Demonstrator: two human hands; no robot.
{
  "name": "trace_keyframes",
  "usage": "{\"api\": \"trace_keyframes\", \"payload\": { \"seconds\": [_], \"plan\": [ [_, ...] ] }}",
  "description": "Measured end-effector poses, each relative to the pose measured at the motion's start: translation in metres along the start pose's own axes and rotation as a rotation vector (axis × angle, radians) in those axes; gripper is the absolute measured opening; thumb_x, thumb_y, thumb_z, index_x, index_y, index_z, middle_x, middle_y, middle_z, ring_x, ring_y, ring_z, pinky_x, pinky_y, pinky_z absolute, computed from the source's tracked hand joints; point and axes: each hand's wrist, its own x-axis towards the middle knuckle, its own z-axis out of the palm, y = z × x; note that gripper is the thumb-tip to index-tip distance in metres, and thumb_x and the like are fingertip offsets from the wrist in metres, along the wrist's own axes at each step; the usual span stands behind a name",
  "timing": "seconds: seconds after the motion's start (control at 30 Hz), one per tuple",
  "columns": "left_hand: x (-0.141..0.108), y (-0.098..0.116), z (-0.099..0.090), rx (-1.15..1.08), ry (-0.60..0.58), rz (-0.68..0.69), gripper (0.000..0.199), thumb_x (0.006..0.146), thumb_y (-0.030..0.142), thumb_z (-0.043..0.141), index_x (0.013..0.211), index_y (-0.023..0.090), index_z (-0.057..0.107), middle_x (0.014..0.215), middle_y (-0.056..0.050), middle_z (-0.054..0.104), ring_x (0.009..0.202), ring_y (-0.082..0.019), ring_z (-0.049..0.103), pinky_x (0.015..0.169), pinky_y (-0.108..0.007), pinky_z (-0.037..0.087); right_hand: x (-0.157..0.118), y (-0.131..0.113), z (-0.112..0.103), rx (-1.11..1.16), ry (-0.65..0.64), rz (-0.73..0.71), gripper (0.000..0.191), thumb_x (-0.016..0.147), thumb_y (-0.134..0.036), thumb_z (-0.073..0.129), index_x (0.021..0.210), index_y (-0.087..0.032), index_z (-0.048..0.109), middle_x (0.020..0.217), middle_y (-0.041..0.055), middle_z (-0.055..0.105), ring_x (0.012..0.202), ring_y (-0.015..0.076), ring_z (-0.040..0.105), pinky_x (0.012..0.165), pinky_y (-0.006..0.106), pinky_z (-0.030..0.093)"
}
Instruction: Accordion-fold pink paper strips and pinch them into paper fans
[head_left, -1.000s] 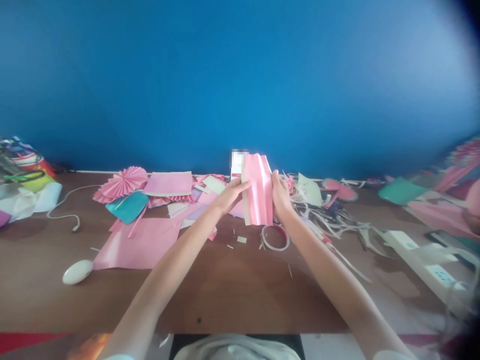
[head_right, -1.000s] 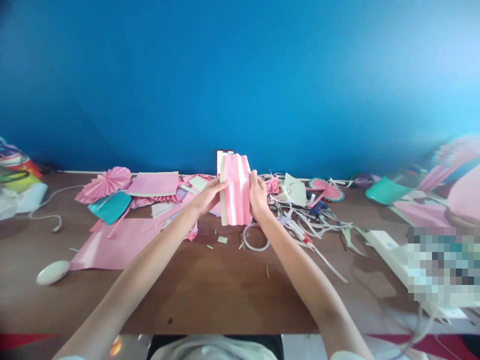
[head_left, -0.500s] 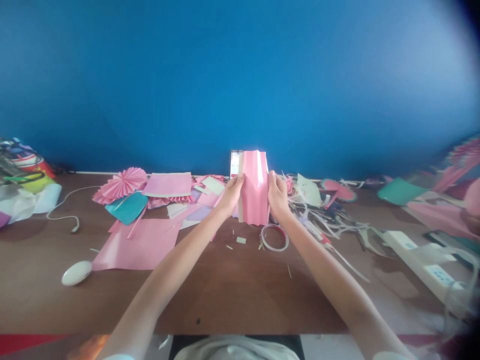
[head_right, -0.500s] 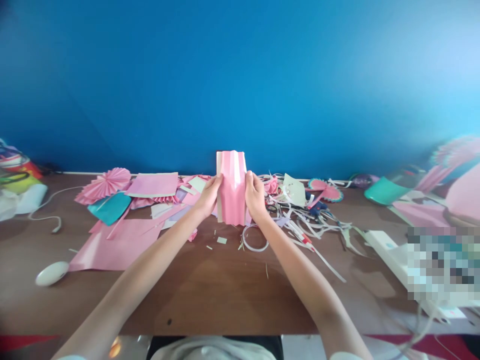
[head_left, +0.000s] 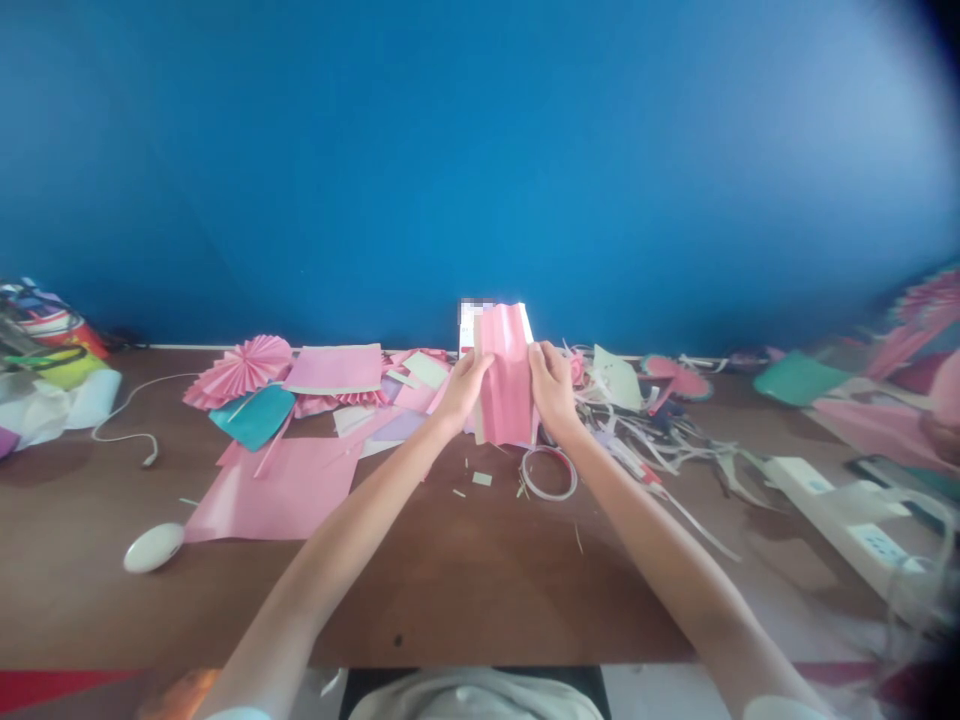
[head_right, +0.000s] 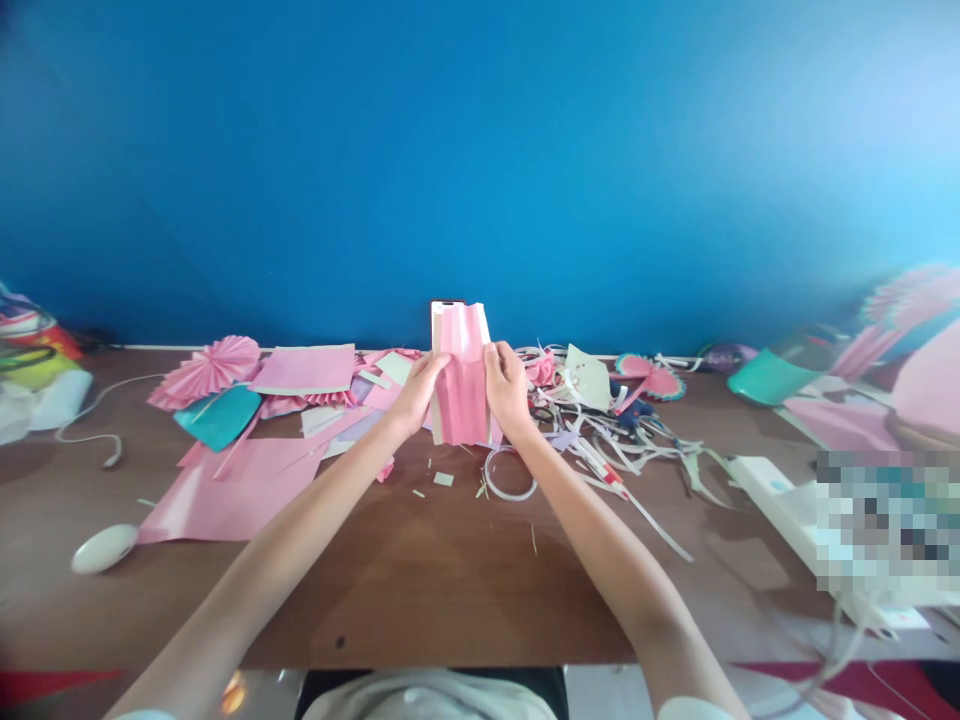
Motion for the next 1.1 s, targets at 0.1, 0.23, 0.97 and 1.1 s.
{"api": "trace_keyframes", "payload": {
  "seconds": [0.1,0.23,0.97,1.1],
  "plan": [
    [0.005,-0.007,-0.004,-0.07,0.005,-0.024,0.034,0.085,0.05,0.057,0.102,0.022,0.065,0.107,-0.007,0.067,0.111,-0.027,0.058,0.095,-0.038,0.043,0.001,-0.002,-0.001,-0.02,-0.02,-0.022,0.036,0.097,-0.042,0.041,0.068,-0.022,0.036,0.066,-0.0042,0.032,0.063,0.0124,0.032,0.059,0.026,0.027],
    [0.009,-0.008,-0.008,-0.116,-0.025,-0.035,0.034,0.084,0.048,0.058,0.102,0.02,0.066,0.104,-0.008,0.068,0.102,-0.026,0.061,0.085,-0.036,0.047,0.002,-0.003,-0.003,-0.007,-0.024,-0.019,0.037,0.097,-0.042,0.042,0.067,-0.022,0.035,0.065,-0.0043,0.029,0.062,0.0123,0.029,0.056,0.026,0.025],
    [0.003,0.011,-0.01,-0.302,-0.147,0.024,0.04,0.08,0.049,0.068,0.108,0.02,0.066,0.103,-0.01,0.068,0.096,-0.024,0.064,0.085,-0.037,0.049,0.003,-0.002,-0.002,-0.012,-0.099,0.024,0.036,0.094,-0.042,0.047,0.066,-0.021,0.039,0.065,-0.0045,0.037,0.062,0.0119,0.035,0.059,0.026,0.029],
    [0.009,0.003,-0.015,-0.306,-0.108,0.011,0.039,0.08,0.055,0.066,0.1,0.021,0.067,0.094,-0.007,0.068,0.087,-0.02,0.065,0.077,-0.033,0.051,0.002,-0.002,-0.001,-0.056,-0.068,0.021,0.033,0.094,-0.039,0.047,0.067,-0.02,0.045,0.064,-0.0039,0.041,0.064,0.0128,0.038,0.059,0.026,0.029]
  ]
}}
